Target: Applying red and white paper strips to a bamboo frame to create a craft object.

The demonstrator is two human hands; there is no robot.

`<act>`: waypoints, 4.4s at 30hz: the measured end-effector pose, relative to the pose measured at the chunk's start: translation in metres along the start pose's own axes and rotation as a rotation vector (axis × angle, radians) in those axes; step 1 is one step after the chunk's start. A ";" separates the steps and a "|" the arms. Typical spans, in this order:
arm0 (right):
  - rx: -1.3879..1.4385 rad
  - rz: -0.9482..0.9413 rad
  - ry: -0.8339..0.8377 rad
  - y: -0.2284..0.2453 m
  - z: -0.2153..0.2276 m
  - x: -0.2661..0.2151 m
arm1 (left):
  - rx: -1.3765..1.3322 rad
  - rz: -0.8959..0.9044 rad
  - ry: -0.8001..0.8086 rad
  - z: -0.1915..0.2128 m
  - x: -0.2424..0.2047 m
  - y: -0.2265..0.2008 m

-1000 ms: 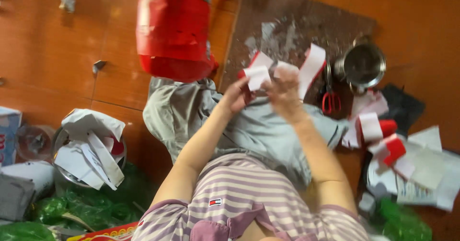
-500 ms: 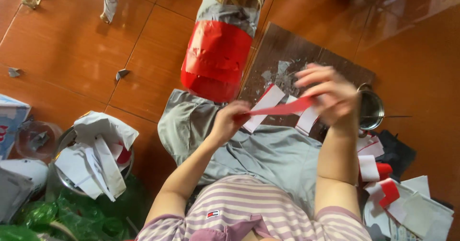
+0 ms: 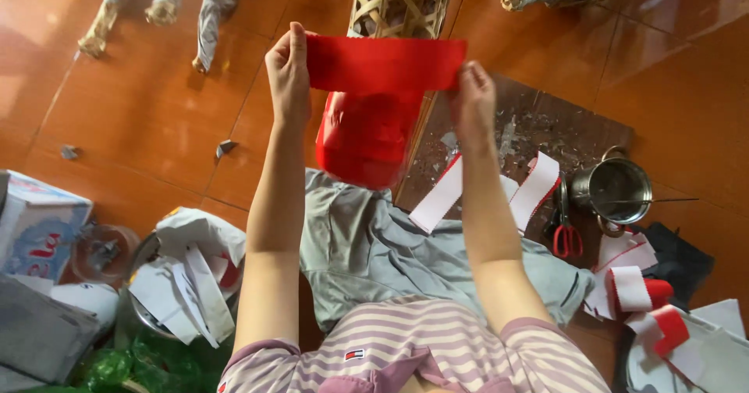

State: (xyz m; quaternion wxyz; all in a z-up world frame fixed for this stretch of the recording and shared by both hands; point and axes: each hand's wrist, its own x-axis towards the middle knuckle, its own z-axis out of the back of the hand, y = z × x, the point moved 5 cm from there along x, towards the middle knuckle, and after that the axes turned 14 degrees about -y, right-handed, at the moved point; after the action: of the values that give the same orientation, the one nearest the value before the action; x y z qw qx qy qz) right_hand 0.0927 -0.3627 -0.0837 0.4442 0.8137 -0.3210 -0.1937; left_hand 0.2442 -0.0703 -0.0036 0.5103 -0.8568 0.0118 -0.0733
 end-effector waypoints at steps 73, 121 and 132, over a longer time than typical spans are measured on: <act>-1.833 -0.010 -0.698 0.100 0.534 -0.110 | 1.488 -0.074 0.585 -0.018 -0.314 0.358; -1.572 -0.058 0.099 -0.041 0.236 -0.312 | 0.062 1.387 -0.056 0.072 -0.349 0.446; -1.419 -0.056 0.058 -0.025 0.247 -0.300 | 0.092 1.342 -0.133 0.085 -0.353 0.469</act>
State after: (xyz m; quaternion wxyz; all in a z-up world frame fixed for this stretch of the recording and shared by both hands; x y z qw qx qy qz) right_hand -0.2625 -0.2927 -0.2271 0.8702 0.3409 -0.0841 -0.3456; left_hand -0.0672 -0.1869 -0.4946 0.4809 -0.6440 0.5067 0.3120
